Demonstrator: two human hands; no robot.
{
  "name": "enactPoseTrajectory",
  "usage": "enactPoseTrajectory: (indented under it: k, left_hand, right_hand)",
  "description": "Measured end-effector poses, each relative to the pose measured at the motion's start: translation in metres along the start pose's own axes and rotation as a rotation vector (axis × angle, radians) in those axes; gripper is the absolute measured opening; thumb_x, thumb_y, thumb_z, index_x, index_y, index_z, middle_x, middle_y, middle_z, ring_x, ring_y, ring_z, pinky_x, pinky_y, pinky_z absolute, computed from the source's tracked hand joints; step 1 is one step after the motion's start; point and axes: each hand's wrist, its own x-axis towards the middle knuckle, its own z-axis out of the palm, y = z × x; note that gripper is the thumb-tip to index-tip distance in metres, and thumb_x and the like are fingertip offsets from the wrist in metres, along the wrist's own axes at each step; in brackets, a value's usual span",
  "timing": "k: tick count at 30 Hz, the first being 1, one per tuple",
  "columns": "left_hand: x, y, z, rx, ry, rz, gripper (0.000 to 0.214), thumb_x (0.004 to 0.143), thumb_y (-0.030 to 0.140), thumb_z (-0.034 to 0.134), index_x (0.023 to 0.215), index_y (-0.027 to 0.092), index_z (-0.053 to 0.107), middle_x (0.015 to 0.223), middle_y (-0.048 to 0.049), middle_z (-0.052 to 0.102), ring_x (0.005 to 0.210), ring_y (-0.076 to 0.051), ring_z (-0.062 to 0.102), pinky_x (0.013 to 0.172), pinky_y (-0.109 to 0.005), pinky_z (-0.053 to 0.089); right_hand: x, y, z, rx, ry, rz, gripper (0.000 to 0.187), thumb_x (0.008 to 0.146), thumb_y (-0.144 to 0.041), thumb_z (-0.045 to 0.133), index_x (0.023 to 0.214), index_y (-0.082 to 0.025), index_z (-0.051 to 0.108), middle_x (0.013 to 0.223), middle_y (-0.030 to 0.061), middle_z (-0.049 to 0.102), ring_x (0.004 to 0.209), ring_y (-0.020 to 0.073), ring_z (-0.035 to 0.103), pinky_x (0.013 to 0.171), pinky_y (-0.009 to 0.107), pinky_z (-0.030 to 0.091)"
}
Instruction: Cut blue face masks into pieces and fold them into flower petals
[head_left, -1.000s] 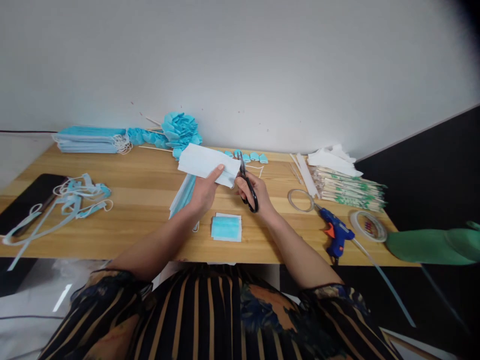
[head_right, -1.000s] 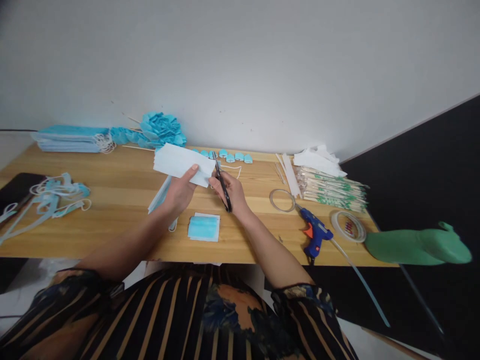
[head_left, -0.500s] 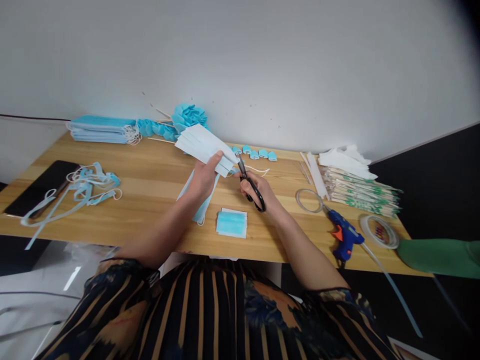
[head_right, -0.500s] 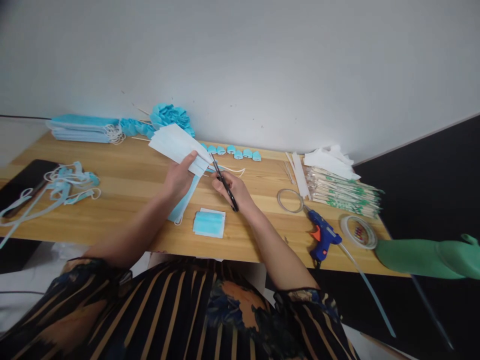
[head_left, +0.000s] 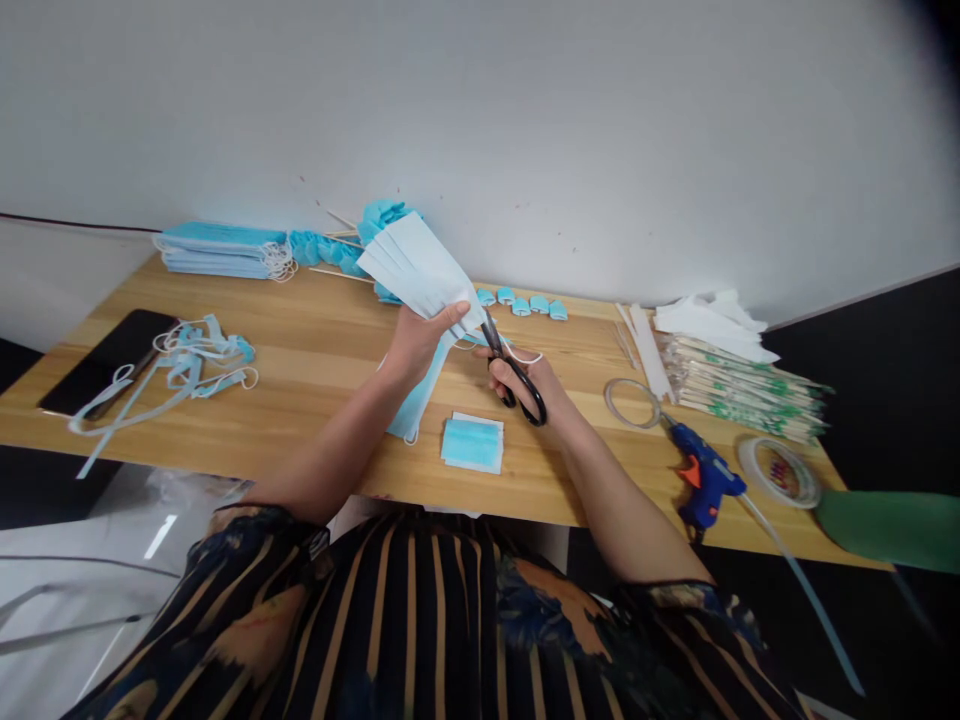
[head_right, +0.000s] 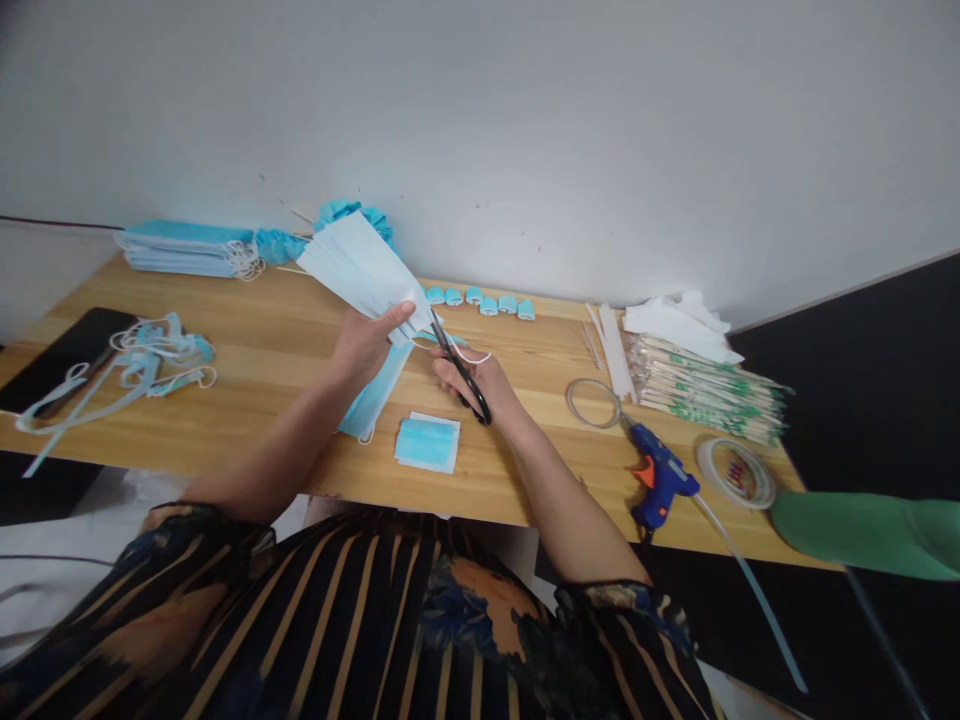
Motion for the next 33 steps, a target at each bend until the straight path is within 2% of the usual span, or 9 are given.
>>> enactPoseTrajectory:
  k: [5, 13, 26, 33]
  left_hand:
    - [-0.001, 0.000, 0.001, 0.008, -0.016, -0.014, 0.082, 0.064, 0.060, 0.092, 0.129, 0.018, 0.065, 0.121, -0.0129, 0.075, 0.129, -0.036, 0.066, 0.118, -0.054, 0.046]
    - [0.003, 0.004, -0.004, 0.010, -0.037, -0.042, 0.085, 0.064, 0.058, 0.092, 0.134, 0.020, 0.062, 0.124, -0.0130, 0.075, 0.134, -0.037, 0.063, 0.119, -0.054, 0.046]
    - [-0.003, 0.008, 0.002, -0.026, -0.047, -0.064, 0.088, 0.062, 0.056, 0.095, 0.135, 0.020, 0.061, 0.119, -0.0127, 0.075, 0.130, -0.038, 0.065, 0.114, -0.054, 0.050]
    - [-0.004, 0.009, 0.004, -0.028, -0.048, -0.073, 0.089, 0.061, 0.058, 0.095, 0.134, 0.020, 0.062, 0.119, -0.0119, 0.076, 0.127, -0.037, 0.066, 0.114, -0.055, 0.050]
  right_hand:
    - [0.000, 0.002, -0.001, -0.003, -0.005, -0.012, 0.069, 0.076, -0.075, 0.073, 0.110, -0.016, 0.075, 0.066, -0.0006, 0.058, 0.053, 0.0115, 0.049, 0.052, 0.028, 0.040]
    - [0.003, 0.015, -0.006, -0.088, -0.038, -0.076, 0.060, 0.084, -0.069, 0.069, 0.115, -0.018, 0.076, 0.068, -0.0001, 0.061, 0.054, 0.0118, 0.050, 0.055, 0.028, 0.044]
    - [0.000, 0.011, -0.004, -0.047, -0.034, -0.078, 0.070, 0.081, -0.077, 0.068, 0.112, -0.015, 0.076, 0.065, -0.0016, 0.058, 0.052, 0.0104, 0.050, 0.052, 0.027, 0.040]
    - [-0.001, 0.010, -0.003, -0.037, -0.012, -0.095, 0.067, 0.082, -0.076, 0.068, 0.108, -0.015, 0.078, 0.063, -0.0017, 0.058, 0.050, 0.0105, 0.050, 0.050, 0.027, 0.039]
